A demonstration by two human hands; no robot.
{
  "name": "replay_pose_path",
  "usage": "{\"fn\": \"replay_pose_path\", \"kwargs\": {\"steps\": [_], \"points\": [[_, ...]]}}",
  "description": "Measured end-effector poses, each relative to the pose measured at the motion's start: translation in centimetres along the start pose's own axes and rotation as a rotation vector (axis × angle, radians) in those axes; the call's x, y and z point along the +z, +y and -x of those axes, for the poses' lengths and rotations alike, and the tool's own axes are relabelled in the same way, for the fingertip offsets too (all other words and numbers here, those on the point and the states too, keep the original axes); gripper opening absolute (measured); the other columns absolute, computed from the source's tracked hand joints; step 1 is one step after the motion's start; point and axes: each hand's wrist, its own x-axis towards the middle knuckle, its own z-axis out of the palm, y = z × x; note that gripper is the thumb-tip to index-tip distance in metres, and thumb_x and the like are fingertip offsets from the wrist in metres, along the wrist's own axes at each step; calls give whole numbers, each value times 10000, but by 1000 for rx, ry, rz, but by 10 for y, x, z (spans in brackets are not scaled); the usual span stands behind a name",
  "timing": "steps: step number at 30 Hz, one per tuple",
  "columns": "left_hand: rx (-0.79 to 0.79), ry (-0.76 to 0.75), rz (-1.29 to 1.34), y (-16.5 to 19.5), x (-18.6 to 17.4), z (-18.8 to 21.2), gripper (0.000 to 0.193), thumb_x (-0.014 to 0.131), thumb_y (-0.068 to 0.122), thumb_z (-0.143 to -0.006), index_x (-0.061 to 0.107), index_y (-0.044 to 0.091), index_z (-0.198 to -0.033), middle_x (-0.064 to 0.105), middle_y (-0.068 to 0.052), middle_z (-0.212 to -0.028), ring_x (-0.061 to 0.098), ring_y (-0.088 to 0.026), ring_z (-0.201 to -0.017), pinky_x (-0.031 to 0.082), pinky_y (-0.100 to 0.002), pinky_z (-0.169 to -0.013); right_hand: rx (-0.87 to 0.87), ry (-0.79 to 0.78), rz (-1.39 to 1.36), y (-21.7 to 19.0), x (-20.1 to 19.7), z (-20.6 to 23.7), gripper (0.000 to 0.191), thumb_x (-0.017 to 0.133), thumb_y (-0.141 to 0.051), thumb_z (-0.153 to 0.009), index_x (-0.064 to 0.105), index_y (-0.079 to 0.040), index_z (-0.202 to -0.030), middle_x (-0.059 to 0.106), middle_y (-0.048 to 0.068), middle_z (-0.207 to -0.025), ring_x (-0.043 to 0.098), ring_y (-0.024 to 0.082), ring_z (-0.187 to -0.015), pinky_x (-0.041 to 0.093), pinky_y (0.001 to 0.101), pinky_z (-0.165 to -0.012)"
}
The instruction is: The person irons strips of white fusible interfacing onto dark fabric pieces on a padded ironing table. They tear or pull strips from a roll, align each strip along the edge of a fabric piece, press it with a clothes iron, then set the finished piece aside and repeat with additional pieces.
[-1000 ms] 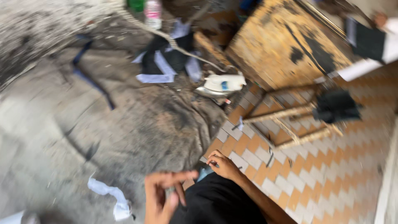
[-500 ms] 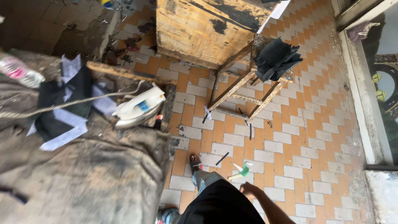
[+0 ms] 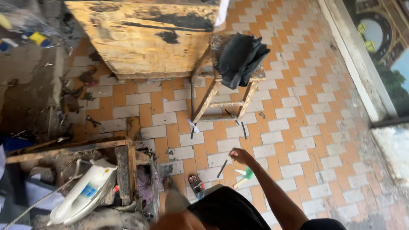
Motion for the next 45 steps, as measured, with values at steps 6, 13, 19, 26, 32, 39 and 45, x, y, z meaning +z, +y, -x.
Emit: {"fn": "replay_pose_path", "kwargs": {"steps": [6,13,19,26,32,39,45], "points": [[-958,355,-1140,-162,-156,106,380,575,322,-994,478,126,-1304,750,-89,-1026,711,-188,-666,535,-305,-602,72,-5,4,9,2,-34,252,730,-306,-892,744,-89,-1020,791,79,-976,751,211,-927,594,365,-811],[-1901,144,-913,-275,-266,210,400,564,333,-995,480,111,-1317,752,-94,-1128,721,-191,-746,536,-311,-643,249,33,2,-4,-34,-80,286,712,-361,-899,745,-122,-1052,781,70,-1014,744,239,-958,578,391,-840],[-1986,199,-835,-299,-306,148,395,562,339,-1000,504,105,-1314,747,-106,-1143,714,-206,-807,536,-323,-687,182,337,99,-33,-123,-177,369,818,-357,-843,724,-89,-1077,776,115,-972,734,287,-967,592,403,-837],[-1846,397,-869,-340,-355,125,393,559,346,-1006,532,98,-1309,742,-120,-1160,706,-224,-879,535,-337,-739,-64,724,-28,-72,-224,-335,589,860,-427,-789,700,-27,-1191,734,162,-1184,700,315,-1115,560,428,-949],[-1814,499,-944,-369,-356,92,393,556,352,-1011,556,91,-1305,737,-132,-1175,699,-240,-940,535,-349,-784,319,674,205,-100,-278,-455,1062,690,-719,-842,335,23,-1515,228,269,-1629,338,520,-1414,468,545,-1018],[-1972,486,-918,-403,-324,37,396,553,359,-1017,583,84,-1301,732,-146,-1193,692,-258,-1012,534,-364,-836,427,479,437,-73,-321,-530,586,566,-548,-980,630,-101,-1354,434,351,-1559,620,471,-1192,563,527,-934],[-1990,449,-921,-446,-279,22,401,551,365,-1022,607,78,-1297,727,-158,-1207,685,-273,-1073,533,-376,-881,90,558,-667,22,-342,-500,302,613,-363,-1014,772,-120,-1096,722,58,-895,629,207,-709,543,389,-672]]}}
